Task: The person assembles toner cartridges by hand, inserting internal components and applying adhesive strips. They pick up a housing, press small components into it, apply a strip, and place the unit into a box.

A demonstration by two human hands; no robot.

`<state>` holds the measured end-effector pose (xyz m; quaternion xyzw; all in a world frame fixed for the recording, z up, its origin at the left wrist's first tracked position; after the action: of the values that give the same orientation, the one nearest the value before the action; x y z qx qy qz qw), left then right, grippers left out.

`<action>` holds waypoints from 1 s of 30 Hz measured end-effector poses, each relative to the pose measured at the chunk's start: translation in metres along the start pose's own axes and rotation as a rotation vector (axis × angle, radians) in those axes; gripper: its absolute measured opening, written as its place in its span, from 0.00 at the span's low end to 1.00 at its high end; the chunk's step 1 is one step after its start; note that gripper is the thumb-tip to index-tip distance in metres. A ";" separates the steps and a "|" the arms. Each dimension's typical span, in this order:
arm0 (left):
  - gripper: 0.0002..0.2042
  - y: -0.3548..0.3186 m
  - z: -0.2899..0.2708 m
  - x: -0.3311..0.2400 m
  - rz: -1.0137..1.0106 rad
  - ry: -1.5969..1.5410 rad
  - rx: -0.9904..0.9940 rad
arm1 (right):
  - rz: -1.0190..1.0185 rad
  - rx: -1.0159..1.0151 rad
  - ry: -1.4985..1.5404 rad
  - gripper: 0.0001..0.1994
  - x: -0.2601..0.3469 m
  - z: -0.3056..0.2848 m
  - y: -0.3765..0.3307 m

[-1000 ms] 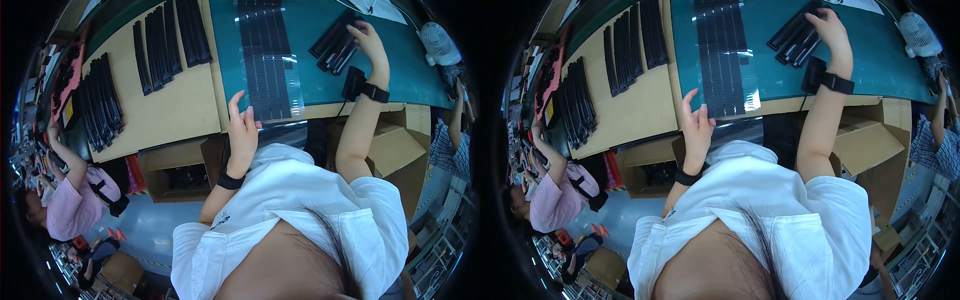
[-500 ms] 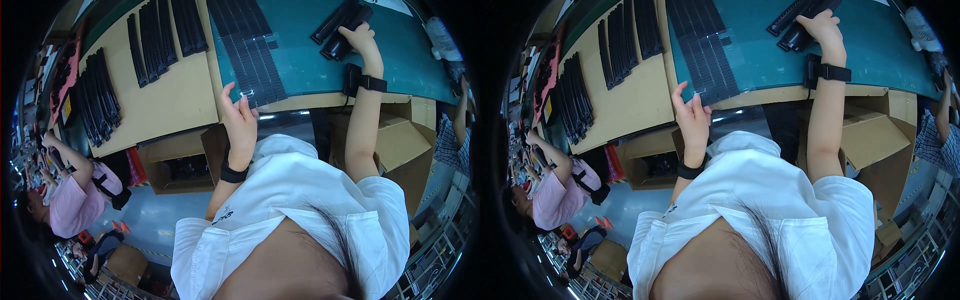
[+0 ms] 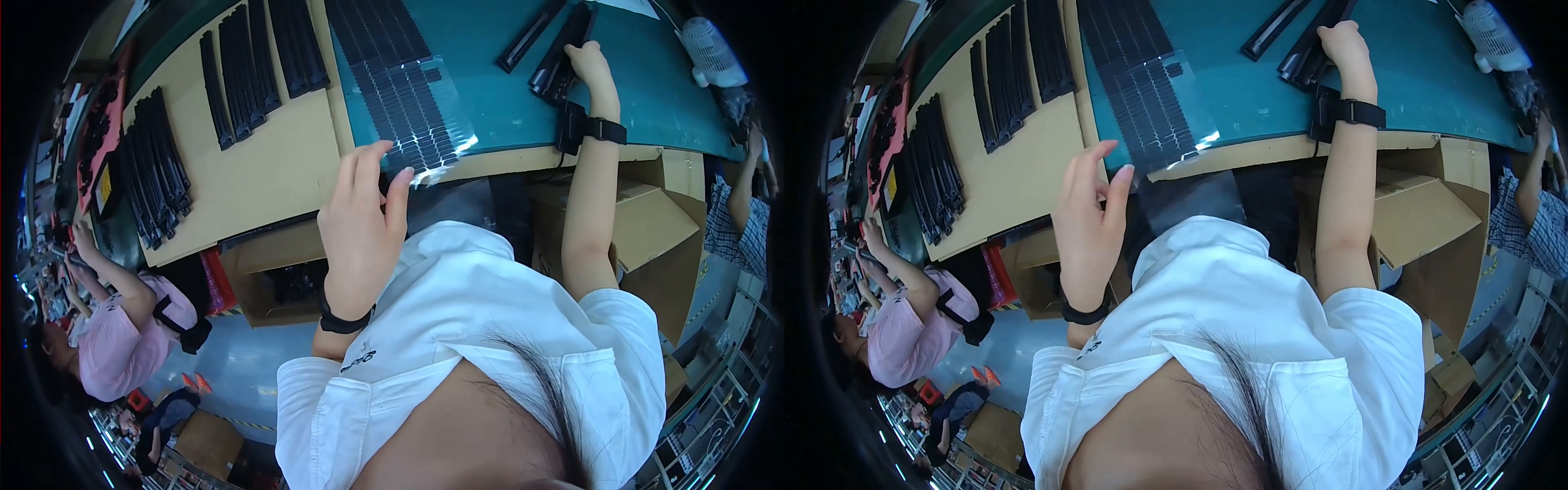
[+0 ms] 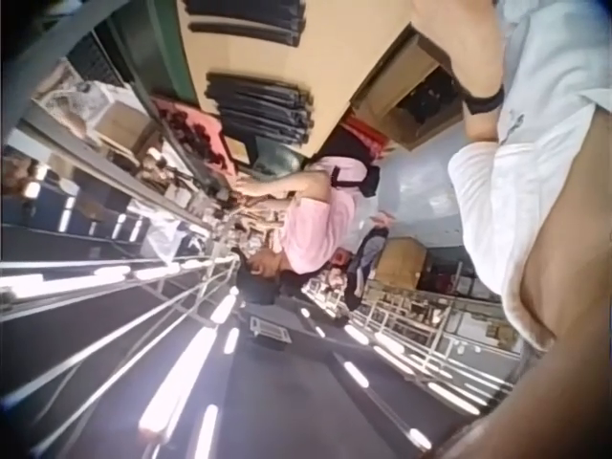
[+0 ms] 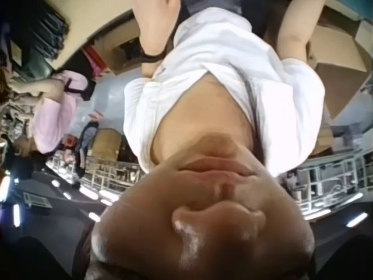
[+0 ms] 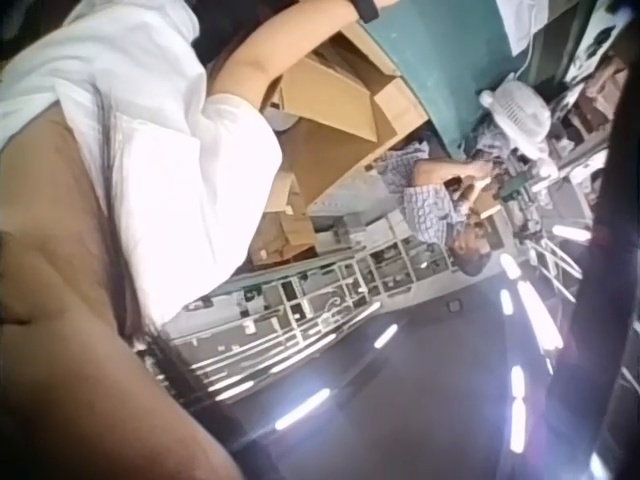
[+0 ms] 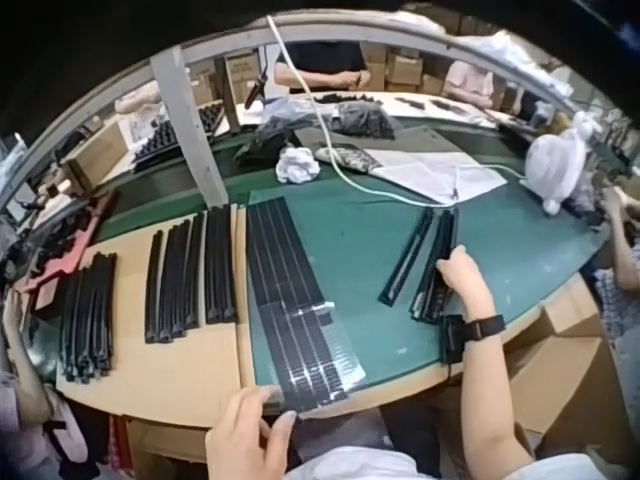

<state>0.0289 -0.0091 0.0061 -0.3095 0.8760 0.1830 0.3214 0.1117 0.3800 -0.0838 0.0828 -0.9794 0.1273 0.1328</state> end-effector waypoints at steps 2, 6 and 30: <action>0.15 0.006 -0.005 -0.007 0.035 -0.037 0.044 | -0.069 -0.045 0.083 0.29 -0.013 0.003 0.009; 0.17 0.015 0.004 -0.010 0.150 -0.180 0.111 | -0.246 -0.065 0.455 0.21 -0.003 -0.012 -0.028; 0.13 0.055 -0.006 0.043 -0.176 -1.156 0.390 | -1.453 0.029 0.314 0.10 0.081 -0.050 -0.187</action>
<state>-0.0357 0.0100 -0.0125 -0.1668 0.5486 0.1303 0.8089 0.0832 0.2050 0.0278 0.6924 -0.6456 0.0305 0.3209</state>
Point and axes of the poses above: each hand's wrist, its own y-axis towards the middle knuckle, its own z-axis out of the palm, x = y × z, the point moved 4 cm from there along y, towards the middle knuckle, and after that the axes turned 9 degrees about z, right-handed, at the moved point
